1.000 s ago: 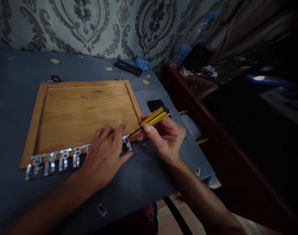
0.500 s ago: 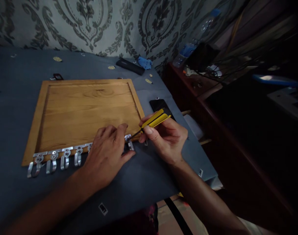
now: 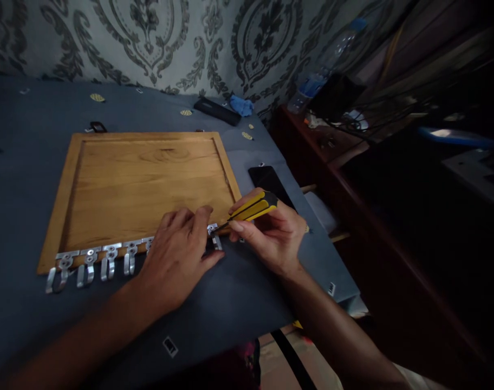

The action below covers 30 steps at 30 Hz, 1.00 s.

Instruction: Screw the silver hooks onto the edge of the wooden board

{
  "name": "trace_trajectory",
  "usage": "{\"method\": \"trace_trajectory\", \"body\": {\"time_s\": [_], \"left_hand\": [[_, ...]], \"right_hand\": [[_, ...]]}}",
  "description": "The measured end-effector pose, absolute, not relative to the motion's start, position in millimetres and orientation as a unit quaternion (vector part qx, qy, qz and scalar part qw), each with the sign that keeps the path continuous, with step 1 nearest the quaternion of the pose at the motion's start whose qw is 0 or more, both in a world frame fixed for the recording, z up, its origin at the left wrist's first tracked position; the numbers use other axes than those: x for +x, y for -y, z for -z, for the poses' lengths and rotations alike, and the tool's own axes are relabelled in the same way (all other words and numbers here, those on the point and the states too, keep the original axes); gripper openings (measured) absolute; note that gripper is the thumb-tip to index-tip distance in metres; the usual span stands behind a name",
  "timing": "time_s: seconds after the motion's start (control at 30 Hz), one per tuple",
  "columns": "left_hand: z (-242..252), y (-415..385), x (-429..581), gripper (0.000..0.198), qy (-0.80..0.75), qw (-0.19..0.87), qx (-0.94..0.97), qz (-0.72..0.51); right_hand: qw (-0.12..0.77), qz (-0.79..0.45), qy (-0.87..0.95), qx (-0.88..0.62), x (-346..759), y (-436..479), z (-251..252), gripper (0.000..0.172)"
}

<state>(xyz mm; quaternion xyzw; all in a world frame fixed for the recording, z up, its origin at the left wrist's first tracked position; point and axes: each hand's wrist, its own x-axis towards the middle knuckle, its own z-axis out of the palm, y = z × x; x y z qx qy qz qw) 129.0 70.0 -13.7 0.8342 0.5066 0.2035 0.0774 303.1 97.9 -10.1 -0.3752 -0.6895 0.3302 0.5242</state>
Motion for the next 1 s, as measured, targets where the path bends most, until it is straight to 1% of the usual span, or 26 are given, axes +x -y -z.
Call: {"method": "trace_trajectory", "body": {"time_s": [0.1, 0.17, 0.3, 0.43, 0.5, 0.57, 0.63, 0.77, 0.83, 0.9, 1.0], "left_hand": [[14, -70, 129, 0.057, -0.507, 0.075, 0.834, -0.204], [14, -70, 129, 0.055, -0.509, 0.078, 0.833, -0.203], [14, -70, 128, 0.054, -0.512, 0.087, 0.831, -0.201], [14, -69, 128, 0.053, -0.513, 0.096, 0.83, -0.198], [14, -70, 128, 0.053, -0.513, 0.099, 0.829, -0.198], [14, -70, 128, 0.052, -0.515, 0.1, 0.828, -0.199], [13, -70, 128, 0.055, -0.516, 0.104, 0.826, -0.2], [13, -71, 129, 0.061, -0.515, 0.112, 0.827, -0.198], [13, -70, 129, 0.061, -0.516, 0.115, 0.826, -0.196], [13, -70, 129, 0.061, -0.519, 0.117, 0.824, -0.197], [13, -70, 129, 0.061, -0.52, 0.116, 0.823, -0.198]], "right_hand": [[0.538, -0.335, 0.682, -0.365, 302, -98, 8, 0.015], [0.545, -0.376, 0.66, -0.354, 300, -98, 6, 0.015], [0.544, -0.472, 0.611, -0.328, 299, -97, 2, 0.021], [0.512, -0.492, 0.624, -0.327, 303, -97, -1, 0.028], [0.494, -0.49, 0.64, -0.326, 304, -97, -2, 0.022], [0.495, -0.475, 0.652, -0.323, 305, -98, -2, 0.014], [0.499, -0.453, 0.664, -0.325, 305, -99, -2, 0.013], [0.498, -0.392, 0.69, -0.349, 306, -100, -1, 0.014], [0.497, -0.365, 0.702, -0.355, 306, -100, 0, 0.02], [0.493, -0.357, 0.708, -0.359, 306, -100, 0, 0.027], [0.491, -0.361, 0.704, -0.365, 305, -100, 0, 0.028]]}}
